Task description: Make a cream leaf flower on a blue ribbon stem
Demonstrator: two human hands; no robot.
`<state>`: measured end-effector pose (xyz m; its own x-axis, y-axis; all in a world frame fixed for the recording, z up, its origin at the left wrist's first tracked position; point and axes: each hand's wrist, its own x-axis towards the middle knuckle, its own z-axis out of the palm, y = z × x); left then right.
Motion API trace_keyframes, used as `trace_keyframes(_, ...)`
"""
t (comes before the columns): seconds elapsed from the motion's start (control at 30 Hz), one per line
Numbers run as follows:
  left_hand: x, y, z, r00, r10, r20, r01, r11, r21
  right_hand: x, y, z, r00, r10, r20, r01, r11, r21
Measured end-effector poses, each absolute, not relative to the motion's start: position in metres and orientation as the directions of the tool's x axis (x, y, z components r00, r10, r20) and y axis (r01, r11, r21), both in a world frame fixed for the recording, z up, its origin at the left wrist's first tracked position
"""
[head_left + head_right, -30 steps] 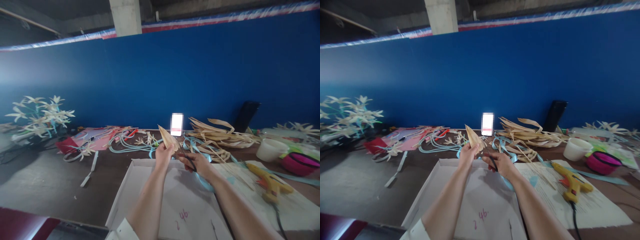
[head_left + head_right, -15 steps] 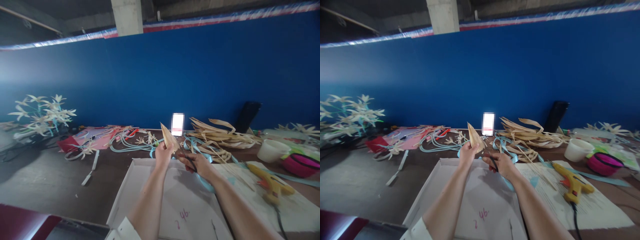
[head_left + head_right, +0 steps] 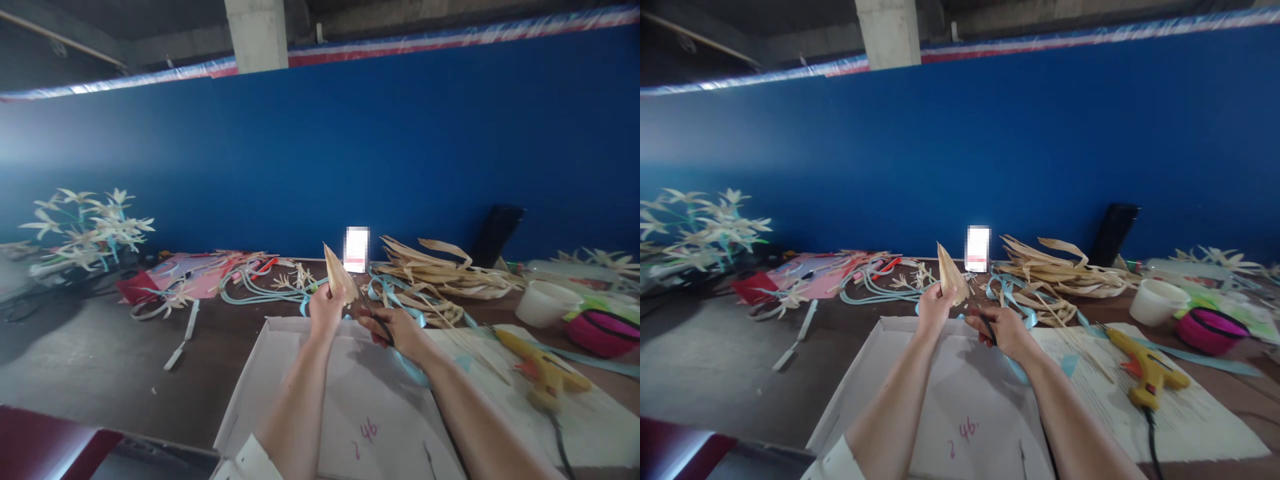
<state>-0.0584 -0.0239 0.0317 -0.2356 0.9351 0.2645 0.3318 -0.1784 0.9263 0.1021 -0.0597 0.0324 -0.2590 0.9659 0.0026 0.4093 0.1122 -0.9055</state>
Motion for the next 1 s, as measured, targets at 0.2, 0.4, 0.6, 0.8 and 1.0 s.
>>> trace_keyframes(0.2, -0.0589, -0.0216, 0.0293, -0.237, 0.934, 0.269, 0.327, -0.184, 0.927, 0.1021, -0.0616, 0.0367, -0.264, 0.965, 0.002, 0.409, 0.114, -0.905)
trace_keyframes(0.4, -0.0603, -0.0210, 0.0298, -0.233, 0.939, 0.254, 0.334, -0.168, 0.927, 0.1025, -0.0618, 0.0342, -0.276, 0.961, -0.025, 0.371, 0.083, -0.925)
trace_keyframes(0.6, -0.0589, -0.0233, 0.0318, -0.196, 0.957, 0.216, 0.264, -0.161, 0.951, 0.1030, -0.0614, 0.0339, -0.281, 0.960, -0.006, 0.383, 0.106, -0.918)
trace_keyframes(0.8, -0.0583, -0.0240, 0.0300, -0.097, 0.984, 0.149, 0.212, -0.126, 0.969, 0.1032, -0.0609, 0.0346, -0.250, 0.968, -0.018, 0.371, 0.079, -0.925)
trace_keyframes(1.0, -0.0582, -0.0234, 0.0270, -0.039, 0.984, 0.171, 0.210, -0.159, 0.965, 0.1040, -0.0613, 0.0341, -0.238, 0.971, -0.008, 0.351, 0.078, -0.933)
